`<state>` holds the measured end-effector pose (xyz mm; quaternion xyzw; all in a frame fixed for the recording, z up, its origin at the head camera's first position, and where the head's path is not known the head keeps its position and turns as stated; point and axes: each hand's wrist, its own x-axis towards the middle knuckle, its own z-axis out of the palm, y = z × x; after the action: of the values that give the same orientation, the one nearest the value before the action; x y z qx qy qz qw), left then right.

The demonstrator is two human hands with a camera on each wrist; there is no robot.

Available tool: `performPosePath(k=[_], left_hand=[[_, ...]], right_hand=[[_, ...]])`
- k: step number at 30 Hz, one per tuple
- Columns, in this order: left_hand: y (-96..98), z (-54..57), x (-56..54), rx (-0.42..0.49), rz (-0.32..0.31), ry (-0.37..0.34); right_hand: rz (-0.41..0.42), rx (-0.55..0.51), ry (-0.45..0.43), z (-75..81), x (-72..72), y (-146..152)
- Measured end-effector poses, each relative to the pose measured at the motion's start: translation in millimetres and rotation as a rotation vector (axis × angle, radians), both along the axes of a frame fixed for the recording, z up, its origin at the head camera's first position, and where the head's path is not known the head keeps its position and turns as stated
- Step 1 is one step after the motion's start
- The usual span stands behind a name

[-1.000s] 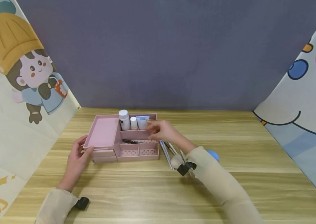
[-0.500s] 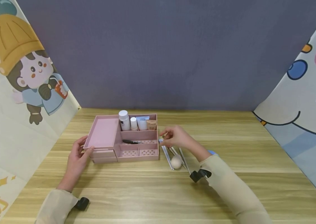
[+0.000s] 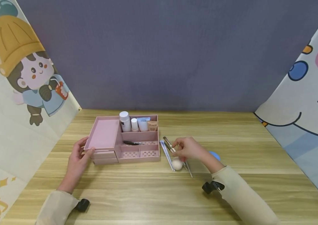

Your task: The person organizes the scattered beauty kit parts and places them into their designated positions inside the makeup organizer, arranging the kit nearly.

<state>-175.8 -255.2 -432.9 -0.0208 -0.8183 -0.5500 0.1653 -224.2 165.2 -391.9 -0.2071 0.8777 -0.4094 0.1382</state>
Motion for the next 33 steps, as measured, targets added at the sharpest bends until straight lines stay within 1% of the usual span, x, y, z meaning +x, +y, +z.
performPosePath(k=[7, 11, 15, 18, 25, 31, 33], left_hand=[[-0.5, -0.3, 0.3, -0.002, -0.004, -0.006], [-0.9, -1.1, -0.2, -0.002, -0.005, -0.001], [-1.2, -2.0, -0.7, 0.0, -0.005, 0.013], [-1.1, -2.0, -0.5, 0.001, -0.002, 0.015], [-1.1, -1.2, -0.8, 0.002, -0.006, -0.002], [-1.5, -1.3, -1.3, -0.001, -0.004, -0.021], [-1.6, -1.3, -1.2, 0.0, -0.004, -0.023]], right_hand=[[-0.032, 0.046, -0.019, -8.6, 12.5, 9], [-0.072, 0.081, -0.014, -11.1, 19.7, 9], [-0.106, 0.143, 0.001, -14.7, 23.6, 6], [-0.112, 0.169, 0.01, -18.1, 24.3, 4], [-0.12, 0.173, 0.014, -22.3, 23.9, 3], [-0.108, 0.159, 0.011, -23.4, 24.5, 5], [-0.1, 0.138, 0.007, -23.5, 24.9, 6]])
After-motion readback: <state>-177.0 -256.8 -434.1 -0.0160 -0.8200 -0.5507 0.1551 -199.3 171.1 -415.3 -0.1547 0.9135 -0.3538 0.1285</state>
